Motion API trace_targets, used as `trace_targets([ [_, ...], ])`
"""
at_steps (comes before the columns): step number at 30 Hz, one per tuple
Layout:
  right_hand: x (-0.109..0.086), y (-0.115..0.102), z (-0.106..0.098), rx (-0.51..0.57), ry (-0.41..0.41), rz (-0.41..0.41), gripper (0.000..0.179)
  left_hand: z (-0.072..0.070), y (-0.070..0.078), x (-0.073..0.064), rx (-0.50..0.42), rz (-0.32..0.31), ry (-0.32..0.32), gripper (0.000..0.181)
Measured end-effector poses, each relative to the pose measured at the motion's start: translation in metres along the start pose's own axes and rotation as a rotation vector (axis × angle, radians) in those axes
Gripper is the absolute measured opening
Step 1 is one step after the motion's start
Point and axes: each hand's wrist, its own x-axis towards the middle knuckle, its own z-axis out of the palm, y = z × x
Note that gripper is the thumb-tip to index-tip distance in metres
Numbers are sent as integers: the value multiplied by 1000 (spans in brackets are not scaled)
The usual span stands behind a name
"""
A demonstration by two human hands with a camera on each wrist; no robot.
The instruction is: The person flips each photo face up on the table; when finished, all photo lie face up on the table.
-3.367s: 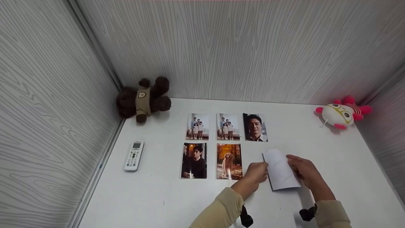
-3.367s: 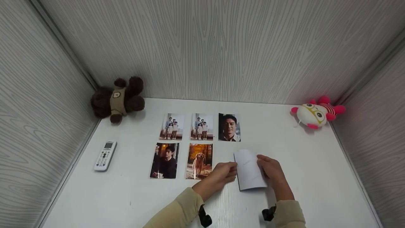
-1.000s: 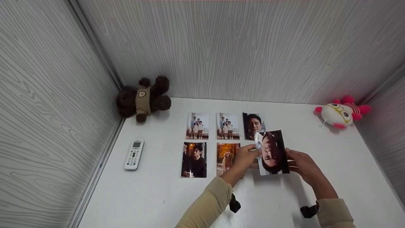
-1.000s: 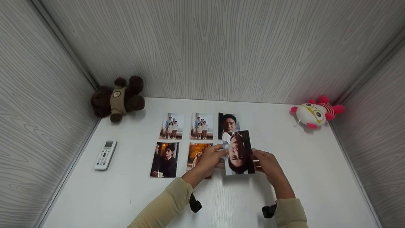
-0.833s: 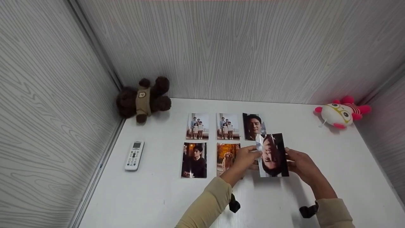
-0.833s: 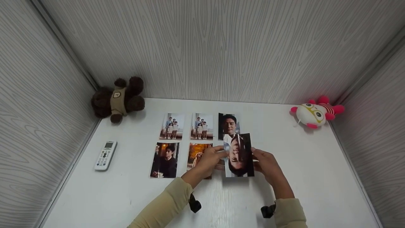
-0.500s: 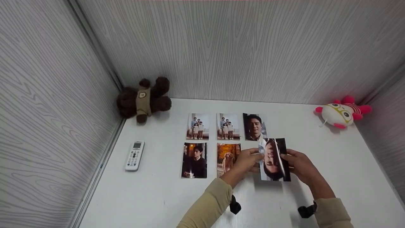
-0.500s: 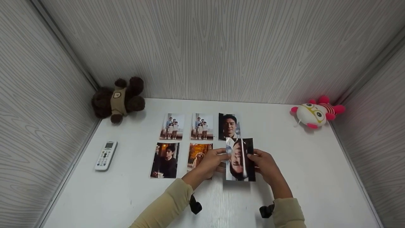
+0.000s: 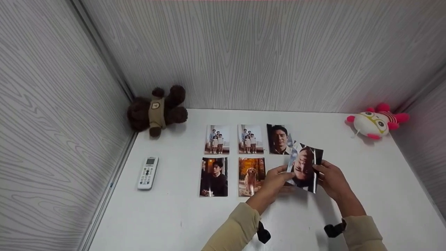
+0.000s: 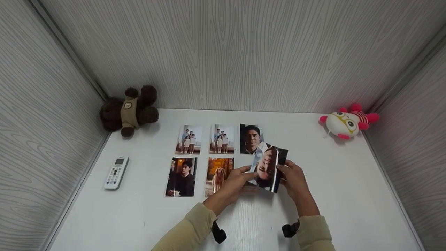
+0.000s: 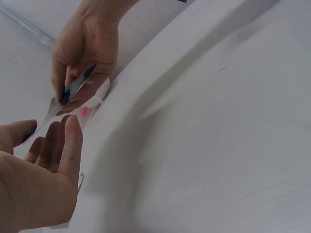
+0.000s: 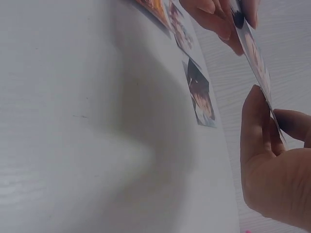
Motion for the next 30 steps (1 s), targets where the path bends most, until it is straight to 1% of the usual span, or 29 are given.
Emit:
trace_targets([
  [4,1,2,4,87,27,-11,30,3,-3,-1,8,24,-21,38],
  [6,0,3,4,129,26,-18,28,5,-6,-1,7,31,-21,36],
  [8,-1,5,5,154,23,-19,33,7,-8,-1,-1,41,-1,35],
  [10,-2,5,5,166,9,-19,46,8,-9,-1,-15,52,35,35],
  [12,-3,4,5,165,-6,-21,57,5,-8,-2,-21,75,69,35],
  [14,-4,2,3,160,-19,-26,60,1,-5,-1,-21,97,98,33],
  [15,-5,1,2,160,-22,-28,58,-1,-3,0,-14,110,111,31],
  [16,-5,0,-1,158,-21,-27,52,-3,-2,0,0,123,125,28],
  [19,-7,-2,-7,129,-22,-15,32,-9,2,2,89,175,172,27],
  [20,-8,-2,-10,108,-19,-9,31,-11,3,2,117,187,181,29],
  [22,-8,-3,-12,51,-22,6,39,-14,5,3,170,206,199,34],
  [24,-8,-2,-13,-28,-36,14,56,-16,6,3,199,209,194,40],
  [25,-7,-2,-13,-62,-45,17,66,-16,7,3,197,203,182,43],
  [27,-7,-2,-12,-120,-67,21,80,-17,8,4,194,187,167,47],
  [29,-7,-2,-11,-164,-81,21,85,-17,8,4,173,149,139,46],
  [30,-7,-1,-10,-175,-86,22,87,-17,9,4,159,126,128,43],
])
